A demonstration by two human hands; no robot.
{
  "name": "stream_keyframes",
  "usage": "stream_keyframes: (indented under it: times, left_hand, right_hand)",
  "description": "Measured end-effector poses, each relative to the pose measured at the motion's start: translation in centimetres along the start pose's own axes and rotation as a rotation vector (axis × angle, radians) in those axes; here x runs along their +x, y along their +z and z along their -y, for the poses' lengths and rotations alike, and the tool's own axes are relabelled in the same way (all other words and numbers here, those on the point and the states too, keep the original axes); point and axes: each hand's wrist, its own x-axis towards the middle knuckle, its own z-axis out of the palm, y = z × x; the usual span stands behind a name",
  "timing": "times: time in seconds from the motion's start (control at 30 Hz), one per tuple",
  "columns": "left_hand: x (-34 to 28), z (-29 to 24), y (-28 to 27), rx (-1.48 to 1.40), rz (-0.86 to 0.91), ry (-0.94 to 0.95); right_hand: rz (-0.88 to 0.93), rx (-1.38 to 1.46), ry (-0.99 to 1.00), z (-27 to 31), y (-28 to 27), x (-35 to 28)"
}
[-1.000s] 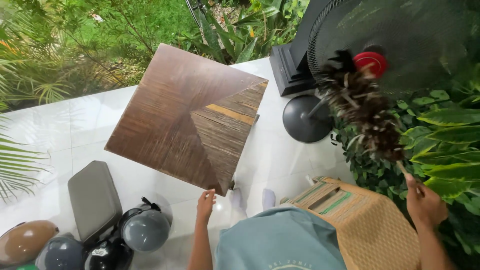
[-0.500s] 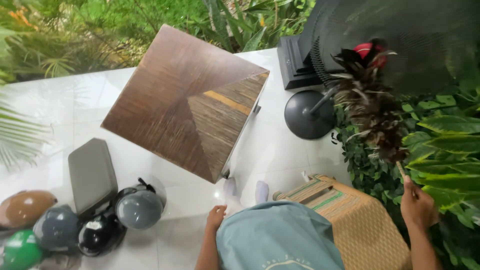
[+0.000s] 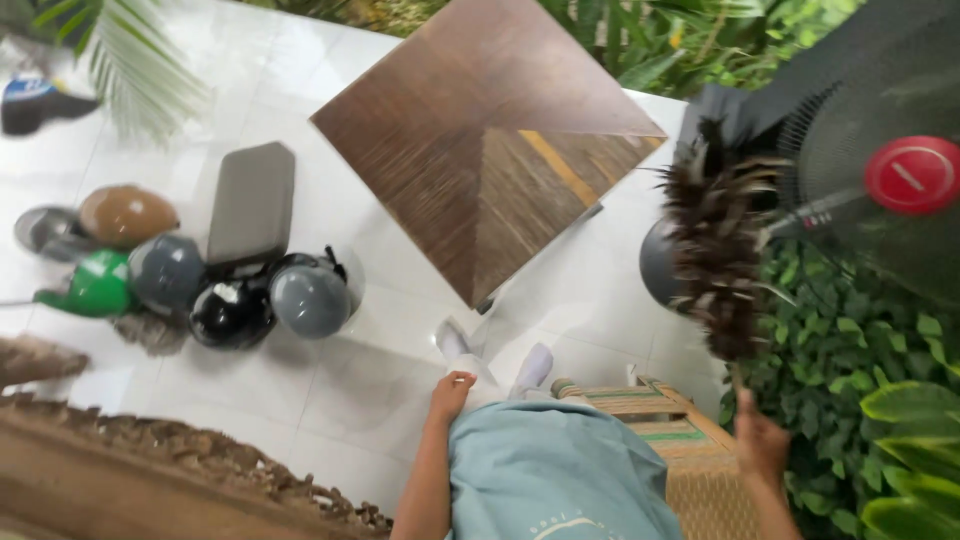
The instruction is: Dusting a small wooden table with a feather duster and organizing items on it.
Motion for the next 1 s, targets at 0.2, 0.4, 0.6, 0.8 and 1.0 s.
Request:
stream_keyframes:
  times: [0.2,0.4,0.6,0.8,1.0]
  left_hand:
    - [-1.1,3.3,-2.5,-0.425,-0.161,-0.172]
    - [-3.4,6.5,-6.4,-0.378,-0.191,-0.298]
    - [-0.9,12.0,-14.5,-0.409,-0.089,-0.39]
    - [3.0,11.3,-26.0,-0.24,0.028,-0.439]
    - [17.9,2.3,-33.5,-0.22,-0.242,0.044]
  right_hand:
    - [0.385,-0.06,-0.098,12.6,8.2,-5.3]
    - [0.468,-0.083,-0.289,15.8,14.0,-8.6]
    - [0.324,0.389,0.278,19.6,15.3,-15.8]
    - [0.263,0.783,0.445,25.0,17.9,-21.1]
    - [0.228,0.627,0.582,25.1,20.2,-22.0]
